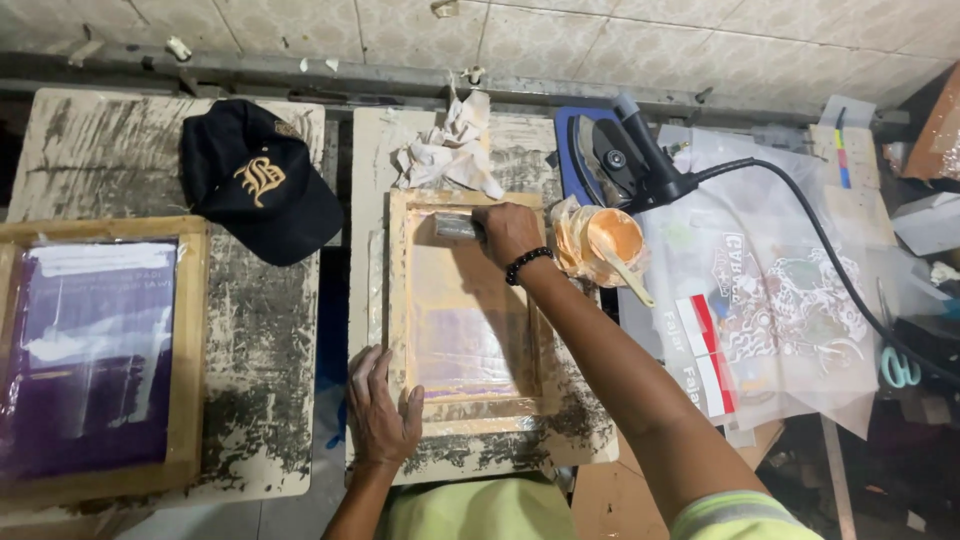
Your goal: The person uses a squeegee to spread orange ink across a screen printing frame placed on a workbench. They repeatedly pull the ink across the mesh to ensure even coverage. At one point, they use a wooden stick to scrape excess ink from the squeegee before resuming the spreading motion.
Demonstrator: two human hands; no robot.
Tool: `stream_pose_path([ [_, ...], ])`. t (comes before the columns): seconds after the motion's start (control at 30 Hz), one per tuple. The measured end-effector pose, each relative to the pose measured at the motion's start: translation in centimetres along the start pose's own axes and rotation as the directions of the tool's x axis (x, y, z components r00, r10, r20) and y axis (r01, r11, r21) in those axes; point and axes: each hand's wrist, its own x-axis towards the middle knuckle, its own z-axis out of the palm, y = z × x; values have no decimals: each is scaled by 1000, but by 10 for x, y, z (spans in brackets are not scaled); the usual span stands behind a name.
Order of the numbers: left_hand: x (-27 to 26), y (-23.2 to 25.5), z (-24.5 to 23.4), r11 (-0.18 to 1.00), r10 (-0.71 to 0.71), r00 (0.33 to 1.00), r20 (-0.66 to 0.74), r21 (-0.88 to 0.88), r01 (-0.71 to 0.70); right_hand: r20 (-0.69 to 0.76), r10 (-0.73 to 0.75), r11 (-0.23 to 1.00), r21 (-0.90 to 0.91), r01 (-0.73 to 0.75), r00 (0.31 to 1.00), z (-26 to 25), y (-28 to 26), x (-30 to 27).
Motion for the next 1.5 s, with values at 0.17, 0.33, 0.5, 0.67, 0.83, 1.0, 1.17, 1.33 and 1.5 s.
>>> stream_pose_path([
  [0.17,3,-1,2,1000,-2,1000,8,9,2,212,89,996,-33,-84,973,-29,-32,-36],
  [0.33,-2,3,-2,1000,15,1000,22,9,-15,246,8,999,39,-19,969,-37,-64,-110],
  [0.5,15,1,2,999,40,999,-13,9,-40,-20,-33,994,105,35,999,-68,-57,-66],
  [0.67,3,4,-5,1000,10,1000,20,7,-10,-36,32,999,-23,-33,999,-12,-66,-82],
  [0.83,1,0,-2,1000,10,1000,23,4,-10,67,-35,997,67,31,997,-54,-95,-124],
  [1.0,4,0,-2,1000,24,1000,19,11,-24,-63,12,998,69,-7,998,-41,-49,-48],
  [1.17,8,1,-2,1000,25,1000,11,-8,-25,-29,60,996,-62,-62,998,-2,-9,-9],
  [1.33,2,-1,-1,1000,11,1000,10,6,-11,134,75,995,58,-83,988,-35,-57,-73],
  [1.5,-9,-13,9,998,-18,1000,21,69,16,226,18,1000,9,-21,974,-45,-67,-124],
])
